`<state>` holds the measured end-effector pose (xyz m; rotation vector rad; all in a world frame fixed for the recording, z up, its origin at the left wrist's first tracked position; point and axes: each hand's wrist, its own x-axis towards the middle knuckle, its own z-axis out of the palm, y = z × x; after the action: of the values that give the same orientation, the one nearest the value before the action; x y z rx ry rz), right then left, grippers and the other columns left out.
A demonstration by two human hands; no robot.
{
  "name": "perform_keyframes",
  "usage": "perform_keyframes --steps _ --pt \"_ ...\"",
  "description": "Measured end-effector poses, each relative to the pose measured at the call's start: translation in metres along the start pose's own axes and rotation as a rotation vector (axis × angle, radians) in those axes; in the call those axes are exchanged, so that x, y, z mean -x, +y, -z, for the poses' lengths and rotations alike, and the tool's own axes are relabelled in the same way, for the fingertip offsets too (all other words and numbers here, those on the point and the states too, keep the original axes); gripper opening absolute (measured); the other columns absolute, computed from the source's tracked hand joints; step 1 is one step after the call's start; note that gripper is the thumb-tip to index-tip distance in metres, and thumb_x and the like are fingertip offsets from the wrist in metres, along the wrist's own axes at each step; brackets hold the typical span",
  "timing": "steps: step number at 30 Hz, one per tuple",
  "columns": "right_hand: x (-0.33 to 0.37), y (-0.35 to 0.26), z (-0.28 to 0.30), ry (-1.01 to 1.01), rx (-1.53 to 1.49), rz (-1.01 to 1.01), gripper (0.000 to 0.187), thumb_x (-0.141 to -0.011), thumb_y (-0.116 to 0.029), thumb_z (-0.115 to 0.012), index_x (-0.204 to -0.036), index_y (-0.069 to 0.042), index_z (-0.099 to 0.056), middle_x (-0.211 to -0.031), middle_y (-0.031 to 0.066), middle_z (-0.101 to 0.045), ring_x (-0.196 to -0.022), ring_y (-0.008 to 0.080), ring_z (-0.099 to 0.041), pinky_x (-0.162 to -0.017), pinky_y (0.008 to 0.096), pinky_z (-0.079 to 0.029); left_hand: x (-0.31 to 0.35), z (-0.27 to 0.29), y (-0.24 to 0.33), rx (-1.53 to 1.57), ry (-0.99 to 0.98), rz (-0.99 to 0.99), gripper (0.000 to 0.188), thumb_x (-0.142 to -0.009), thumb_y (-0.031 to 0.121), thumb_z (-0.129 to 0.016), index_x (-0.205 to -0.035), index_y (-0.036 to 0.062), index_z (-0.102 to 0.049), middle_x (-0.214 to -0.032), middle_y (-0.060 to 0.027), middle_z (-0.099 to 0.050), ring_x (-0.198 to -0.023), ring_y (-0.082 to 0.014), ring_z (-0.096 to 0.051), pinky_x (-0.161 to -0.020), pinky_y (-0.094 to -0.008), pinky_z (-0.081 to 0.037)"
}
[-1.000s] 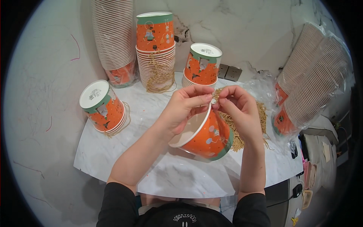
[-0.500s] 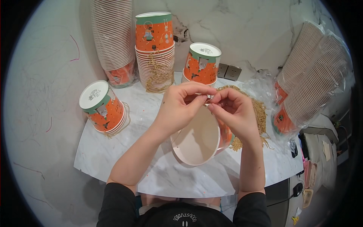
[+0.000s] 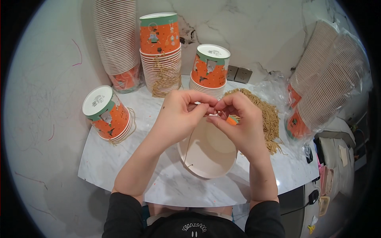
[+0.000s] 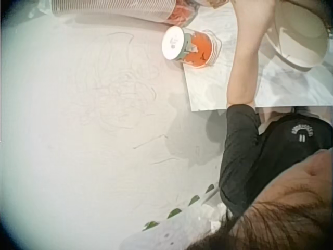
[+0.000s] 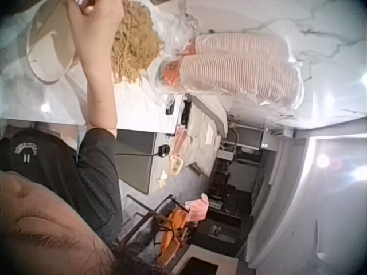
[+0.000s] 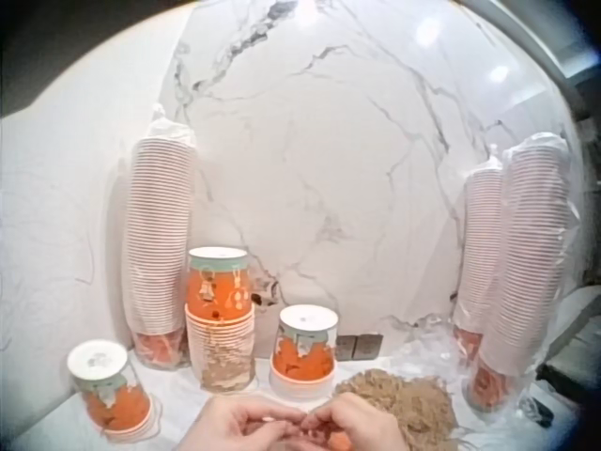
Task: Bundling paper cups and containers using rubber bands at a workshop table.
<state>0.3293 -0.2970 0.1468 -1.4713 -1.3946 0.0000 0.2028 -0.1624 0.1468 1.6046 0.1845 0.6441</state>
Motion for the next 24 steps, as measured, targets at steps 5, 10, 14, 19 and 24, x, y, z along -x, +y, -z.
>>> perform_keyframes --steps 5,10,14,19,24 --pt "0.001 -0.001 0.001 0.017 0.054 0.021 0.02 -0.078 -0.001 -0.079 -0.092 0.001 -0.065 -0.086 0.0084 -0.063 -0.074 0.0158 -0.066 -0.067 0.0279 -0.054 0.004 0.0 0.005 -0.087 -0.022 -0.017 0.02 -0.093 -0.005 -0.057 -0.107 -0.0089 -0.07 -0.104 -0.012 -0.073 -0.093 -0.0144 -0.071 -0.085 -0.0262 -0.057" --pt "0.0 0.005 0.007 -0.061 -0.119 -0.062 0.015 -0.083 -0.003 -0.076 -0.092 0.002 -0.065 -0.086 0.0047 -0.064 -0.074 0.0121 -0.066 -0.067 0.0266 -0.054 0.006 0.008 0.013 -0.227 -0.109 0.06 0.016 -0.092 0.0 -0.064 -0.105 -0.0045 -0.072 -0.1 -0.0081 -0.073 -0.087 -0.0107 -0.069 -0.081 -0.0229 -0.055" --pt "-0.001 0.004 0.016 -0.219 -0.402 -0.272 0.012 -0.087 -0.005 -0.075 -0.09 0.002 -0.066 -0.087 0.0008 -0.064 -0.076 0.0066 -0.064 -0.069 0.0233 -0.054 0.008 0.018 0.023 -0.399 -0.204 0.031 0.01 -0.092 0.005 -0.068 -0.097 -0.0018 -0.072 -0.089 -0.0016 -0.069 -0.078 -0.0078 -0.064 -0.073 -0.021 -0.051" --pt "-0.003 0.008 0.02 -0.252 -0.533 -0.297 0.013 -0.085 -0.002 -0.077 -0.09 0.002 -0.066 -0.098 0.0024 -0.06 -0.084 0.007 -0.063 -0.072 0.022 -0.054 0.003 0.015 -0.002 -0.103 -0.22 -0.092 0.01 -0.094 0.013 -0.069 -0.091 0.0031 -0.066 -0.077 0.0065 -0.057 -0.062 -0.0024 -0.049 -0.056 -0.0189 -0.039" --pt "-0.005 0.007 0.03 -0.207 -0.474 -0.182 0.015 -0.081 0.0 -0.081 -0.087 0.003 -0.067 -0.105 0.0033 -0.053 -0.089 0.009 -0.06 -0.075 0.0222 -0.054 -0.006 0.01 0.004 0.148 -0.339 0.316 0.012 -0.093 0.017 -0.067 -0.09 0.0059 -0.07 -0.074 0.0057 -0.056 -0.062 -0.0017 -0.047 -0.054 -0.0183 -0.036"
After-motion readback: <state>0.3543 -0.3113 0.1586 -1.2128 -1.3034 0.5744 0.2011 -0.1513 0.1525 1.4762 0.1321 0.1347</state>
